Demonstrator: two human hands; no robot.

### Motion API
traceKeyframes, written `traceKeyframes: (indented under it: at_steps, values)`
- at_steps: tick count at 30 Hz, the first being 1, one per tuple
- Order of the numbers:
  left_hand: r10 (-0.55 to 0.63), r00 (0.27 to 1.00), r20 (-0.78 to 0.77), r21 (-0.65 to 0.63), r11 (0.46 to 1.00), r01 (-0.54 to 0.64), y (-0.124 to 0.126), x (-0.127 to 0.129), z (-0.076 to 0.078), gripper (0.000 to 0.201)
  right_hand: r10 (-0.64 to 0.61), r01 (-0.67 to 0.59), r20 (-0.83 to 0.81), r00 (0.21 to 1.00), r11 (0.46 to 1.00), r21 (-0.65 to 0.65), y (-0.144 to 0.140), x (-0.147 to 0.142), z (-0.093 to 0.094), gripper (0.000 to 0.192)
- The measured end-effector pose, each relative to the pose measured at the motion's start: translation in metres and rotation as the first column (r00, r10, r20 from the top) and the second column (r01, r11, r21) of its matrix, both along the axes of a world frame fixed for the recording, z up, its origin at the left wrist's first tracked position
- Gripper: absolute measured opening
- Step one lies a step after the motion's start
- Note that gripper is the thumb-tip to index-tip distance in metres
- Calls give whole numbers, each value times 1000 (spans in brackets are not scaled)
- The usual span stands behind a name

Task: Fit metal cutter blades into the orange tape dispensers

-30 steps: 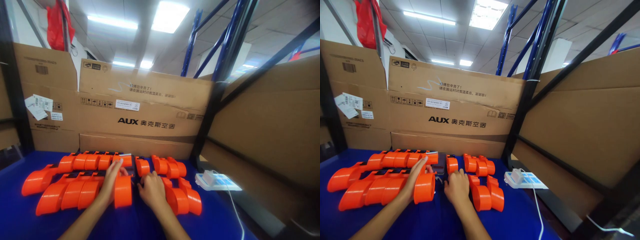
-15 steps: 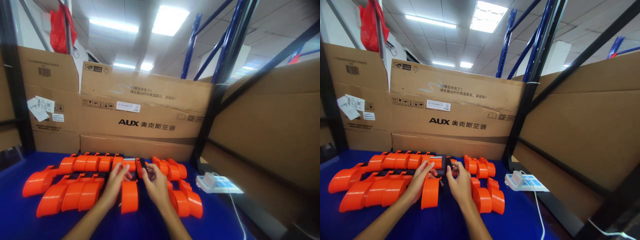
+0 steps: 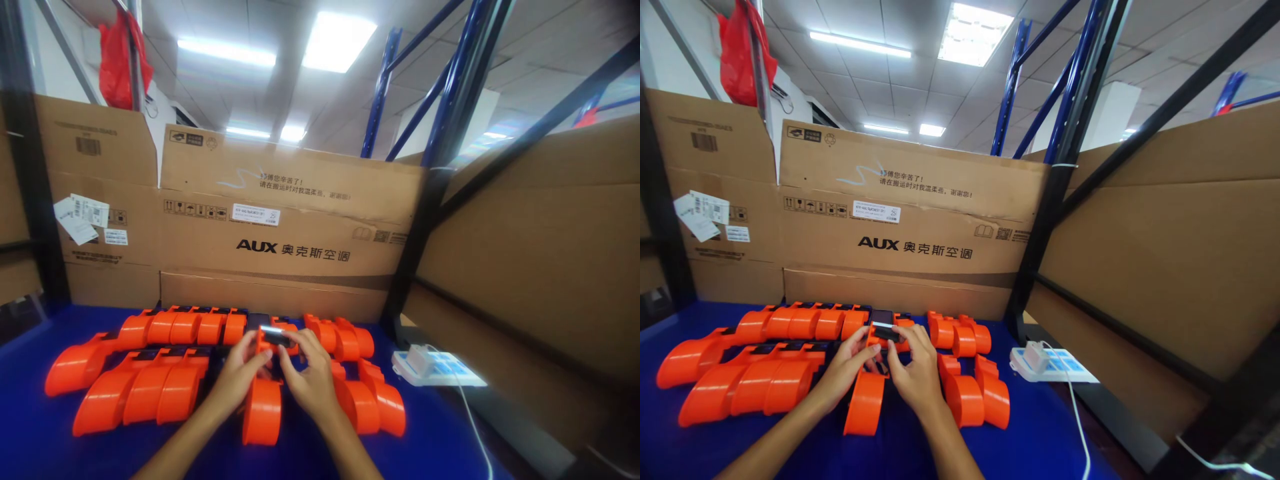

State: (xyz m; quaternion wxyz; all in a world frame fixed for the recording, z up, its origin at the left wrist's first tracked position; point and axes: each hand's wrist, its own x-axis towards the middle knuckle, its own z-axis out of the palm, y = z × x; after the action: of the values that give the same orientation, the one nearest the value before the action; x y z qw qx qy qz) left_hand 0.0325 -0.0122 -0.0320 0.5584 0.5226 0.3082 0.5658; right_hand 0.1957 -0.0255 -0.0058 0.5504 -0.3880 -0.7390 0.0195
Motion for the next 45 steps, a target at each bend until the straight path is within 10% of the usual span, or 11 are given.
traceKeyframes:
  at_steps: [17,24,29,33,45]
  values:
    - [48,999,-10,-41,998,-48,-3,2,3,50,128,-144,-122,984,980,-136,-3,1,6,23]
    - [84,994,75,-138,988,-73,4,-4,0,34,-3,-51,-245,970,976,-213,11,5,-6,27]
    - [133,978,160,-182,978,-103,5,-7,1,33,-104,141,113,988,909,-392,17,9,-17,17]
    - [135,978,156,-164,981,-109,3,-6,2,34,-199,450,517,833,786,-423,16,12,-24,13]
    - [109,988,113,-151,984,-91,0,-5,3,32,-193,539,633,750,732,-416,11,17,-28,17]
